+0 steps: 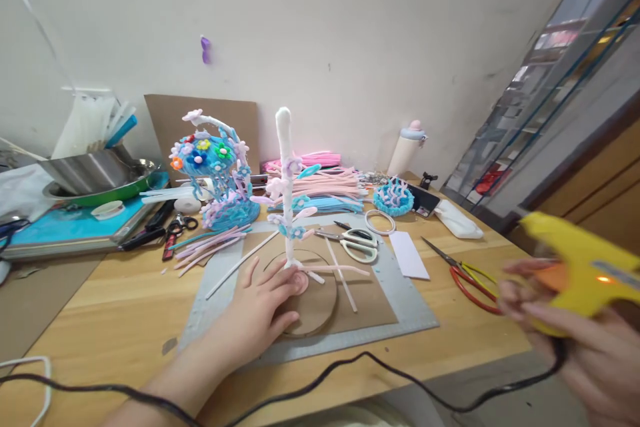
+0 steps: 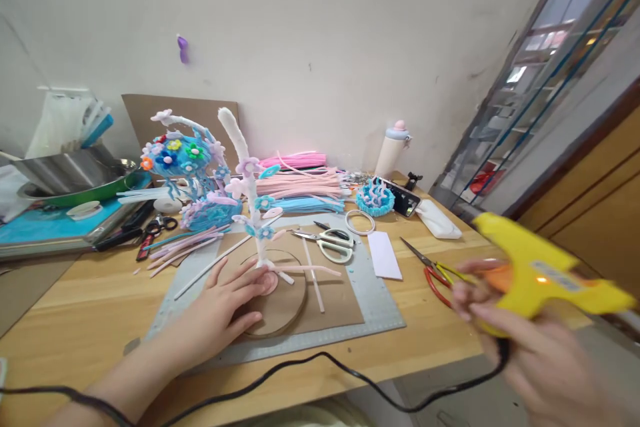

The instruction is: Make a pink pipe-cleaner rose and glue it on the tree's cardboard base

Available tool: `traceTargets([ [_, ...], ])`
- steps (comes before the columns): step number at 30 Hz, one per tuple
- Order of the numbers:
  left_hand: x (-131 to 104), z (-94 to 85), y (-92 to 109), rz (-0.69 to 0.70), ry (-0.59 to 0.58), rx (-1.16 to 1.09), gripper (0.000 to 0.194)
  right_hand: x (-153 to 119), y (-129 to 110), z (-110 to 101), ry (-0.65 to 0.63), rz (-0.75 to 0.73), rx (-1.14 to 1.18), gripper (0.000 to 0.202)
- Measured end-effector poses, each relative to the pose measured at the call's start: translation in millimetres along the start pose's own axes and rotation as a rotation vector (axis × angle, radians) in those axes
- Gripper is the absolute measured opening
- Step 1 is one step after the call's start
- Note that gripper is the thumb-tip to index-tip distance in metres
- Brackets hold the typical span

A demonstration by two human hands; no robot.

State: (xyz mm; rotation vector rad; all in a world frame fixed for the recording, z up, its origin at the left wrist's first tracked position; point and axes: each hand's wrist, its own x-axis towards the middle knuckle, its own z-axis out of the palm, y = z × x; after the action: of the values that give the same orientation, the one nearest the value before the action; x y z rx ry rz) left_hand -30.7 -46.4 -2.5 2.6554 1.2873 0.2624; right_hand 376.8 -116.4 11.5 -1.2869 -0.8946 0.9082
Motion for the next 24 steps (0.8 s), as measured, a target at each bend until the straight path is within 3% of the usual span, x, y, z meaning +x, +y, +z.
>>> traceTargets([
  [3, 2, 1.0, 0, -0.016, 0.009, 0.038, 0.045, -9, 11, 52, -0.244, 0.132, 0.031, 0.041],
  [6, 6, 2.3, 1, -0.032, 0.011, 0.035, 0.044, -12, 19, 90, -0.443, 0.252, 0.071, 0.025],
  [10, 8, 7.9, -1, -0.034, 0.053, 0.009, 0.049, -9, 31, 128, -0.566, 0.393, 0.212, 0.02],
  [15, 7, 17.6, -7, -0.033, 0.099, -0.004, 0.046, -12, 56, 151, -0.593, 0.527, 0.406, 0.044],
  [18, 6, 18.4, -10, -0.046, 0.086, -0.035, 0.047, -17, 65, 154, -0.551, 0.548, 0.461, 0.042],
  [21, 6, 15.8, -12, -0.07, 0.094, -0.049, 0.047, -22, 60, 161, -0.491, 0.584, 0.493, 0.03],
  [24, 7, 14.8, -16, -0.1, 0.128, -0.05, 0.039, -25, 50, 170, -0.484, 0.577, 0.449, 0.034],
])
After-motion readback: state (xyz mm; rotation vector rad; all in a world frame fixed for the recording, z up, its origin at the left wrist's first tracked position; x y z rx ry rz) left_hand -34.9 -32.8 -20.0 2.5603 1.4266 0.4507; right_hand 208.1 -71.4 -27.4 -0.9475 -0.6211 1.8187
